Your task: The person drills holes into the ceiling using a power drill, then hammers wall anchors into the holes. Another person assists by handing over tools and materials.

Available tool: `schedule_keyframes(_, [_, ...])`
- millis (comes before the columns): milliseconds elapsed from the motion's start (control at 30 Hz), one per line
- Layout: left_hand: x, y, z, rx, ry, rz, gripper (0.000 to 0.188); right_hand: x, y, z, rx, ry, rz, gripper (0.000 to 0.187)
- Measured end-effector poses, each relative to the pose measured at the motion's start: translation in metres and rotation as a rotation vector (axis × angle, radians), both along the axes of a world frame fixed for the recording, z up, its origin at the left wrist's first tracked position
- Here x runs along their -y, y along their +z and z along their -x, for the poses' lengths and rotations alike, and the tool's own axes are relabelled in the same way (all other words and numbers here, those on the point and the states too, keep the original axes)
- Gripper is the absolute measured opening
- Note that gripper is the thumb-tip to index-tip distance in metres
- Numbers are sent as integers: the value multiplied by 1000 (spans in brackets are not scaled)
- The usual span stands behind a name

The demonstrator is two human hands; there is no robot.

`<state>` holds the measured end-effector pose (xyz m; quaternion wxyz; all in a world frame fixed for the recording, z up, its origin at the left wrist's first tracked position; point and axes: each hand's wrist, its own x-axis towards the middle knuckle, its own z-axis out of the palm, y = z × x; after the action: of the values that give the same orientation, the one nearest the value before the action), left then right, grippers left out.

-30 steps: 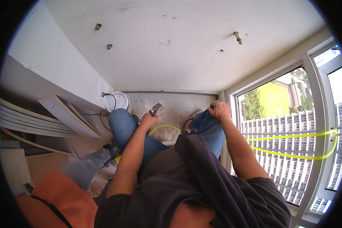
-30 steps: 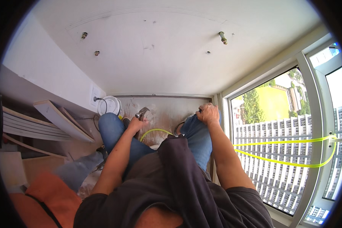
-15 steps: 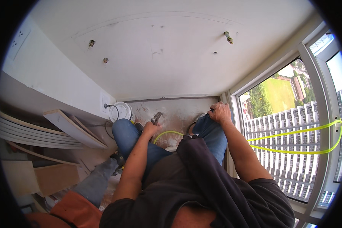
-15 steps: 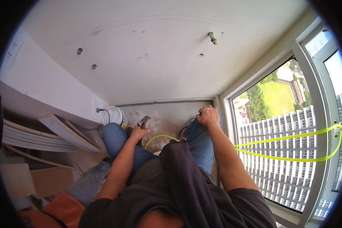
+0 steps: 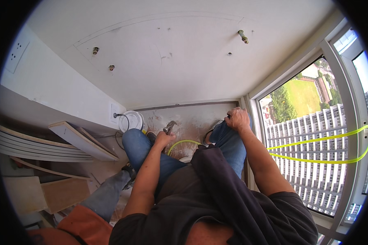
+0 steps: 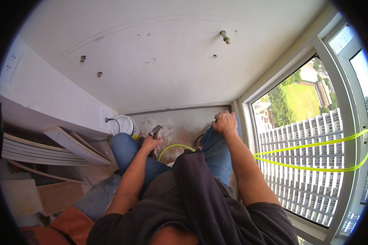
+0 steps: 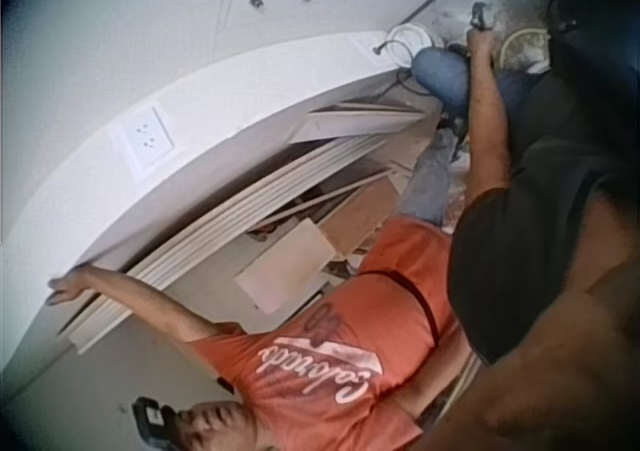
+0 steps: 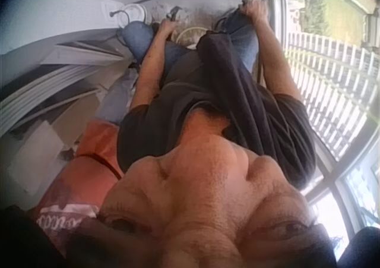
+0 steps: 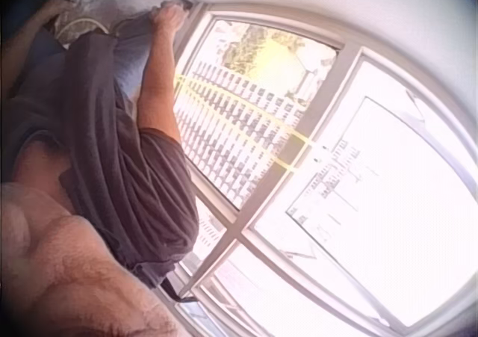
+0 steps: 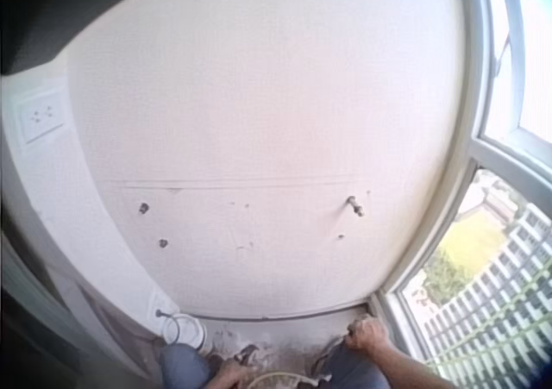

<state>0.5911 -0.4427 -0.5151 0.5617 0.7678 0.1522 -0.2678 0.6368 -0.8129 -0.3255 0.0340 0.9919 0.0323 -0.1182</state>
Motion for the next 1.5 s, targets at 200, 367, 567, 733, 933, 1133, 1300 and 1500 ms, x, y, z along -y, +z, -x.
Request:
schedule_keyframes(200, [-3, 0, 0, 12, -35, -51, 31, 0, -1, 0, 40, 18, 13, 30])
schedule_keyframes(367, [1, 8, 0, -36, -15, -44, 31, 0, 1, 1, 13, 9, -1, 33])
schedule_keyframes(567, [0, 12, 1, -20, -60, -68, 33, 1, 0, 1, 21, 6, -7, 33])
schedule_keyframes(733, [-2, 5, 1, -6, -58, -104, 32, 0, 1, 0, 24, 13, -16, 33])
schedule_keyframes(933, [-2, 2, -2, -8, -79, -92, 33, 2, -3, 0, 59, 20, -26, 35])
schedule_keyframes(1133, [3, 1, -4, 86, -128, -150, 36, 29, 8, -44, 115, -585, -1247, 44])
schedule_keyframes(1300, [-3, -4, 0, 56, -100, -123, 38, 6, 115, -120, 307, -343, -1957, 51])
schedule_keyframes(1500, [-1, -1, -3, 5, -38, -82, 37, -7, 174, -159, 408, -204, -1778, 42])
